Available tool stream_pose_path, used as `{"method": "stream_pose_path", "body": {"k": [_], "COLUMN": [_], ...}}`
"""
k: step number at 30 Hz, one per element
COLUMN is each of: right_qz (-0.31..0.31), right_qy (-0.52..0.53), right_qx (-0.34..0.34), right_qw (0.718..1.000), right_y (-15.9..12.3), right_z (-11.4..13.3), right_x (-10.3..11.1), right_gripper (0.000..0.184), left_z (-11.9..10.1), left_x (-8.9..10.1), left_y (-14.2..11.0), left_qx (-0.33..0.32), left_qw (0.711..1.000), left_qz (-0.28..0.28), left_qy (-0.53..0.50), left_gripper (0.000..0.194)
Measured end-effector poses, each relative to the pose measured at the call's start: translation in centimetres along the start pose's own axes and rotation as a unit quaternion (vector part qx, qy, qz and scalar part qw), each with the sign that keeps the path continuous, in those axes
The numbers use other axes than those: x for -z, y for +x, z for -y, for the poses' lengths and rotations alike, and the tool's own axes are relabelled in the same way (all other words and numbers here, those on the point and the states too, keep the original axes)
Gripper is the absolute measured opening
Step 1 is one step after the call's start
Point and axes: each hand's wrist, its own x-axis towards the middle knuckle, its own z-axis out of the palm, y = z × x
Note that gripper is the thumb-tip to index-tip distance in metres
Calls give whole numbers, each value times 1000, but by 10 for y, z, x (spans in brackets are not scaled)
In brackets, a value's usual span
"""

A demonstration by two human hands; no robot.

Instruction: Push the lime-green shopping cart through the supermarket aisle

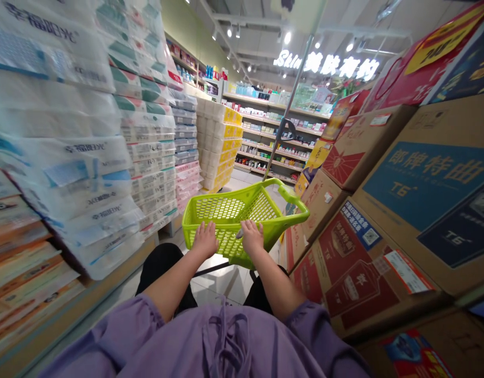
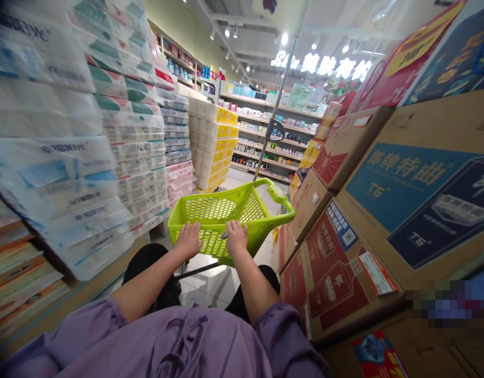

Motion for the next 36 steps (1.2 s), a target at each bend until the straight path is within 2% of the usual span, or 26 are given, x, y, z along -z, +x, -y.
{"method": "stream_pose_path", "body": {"k": [3, 8, 11, 14, 19, 21, 24, 30, 36], "right_qz": [-12, -106, -162, -178, -154, -139, -122, -139, -164], "right_qy": [-10, -49, -49, -30, -11, -7, -11, -47, -40], "right_qx": [23, -55, -66, -69, -49, -37, -30, -83, -116], "right_qw": [1000, 992, 983, 981, 987, 990, 992, 986, 979], "right_y": [-2, -6, -5, -3, -6, -7, -8, -4, -4], "right_z": [-8, -67, -92, -88, -52, -48, -62, -108, -100], "right_x": [14, 50, 58, 52, 39, 41, 54, 82, 83], "right_gripper": [51, 33, 27, 23, 17, 17, 20, 24, 12], "left_z": [-15, -23, -22, -21, -15, -12, -10, -9, -5], "left_x": [6, 3, 3, 4, 6, 6, 7, -1, -8], "left_y": [4, 0, -2, -3, -8, -10, -10, -5, -11], "left_qx": [-57, -65, -57, -55, -59, -59, -63, -63, -72], "left_qw": [998, 998, 998, 998, 998, 998, 998, 998, 995], "left_qz": [18, 14, 14, 14, 10, 12, 13, -14, -65], "left_qy": [-9, 17, 33, 33, 17, 15, 17, 25, 31], "left_gripper": [70, 74, 75, 73, 75, 75, 74, 72, 67]}}
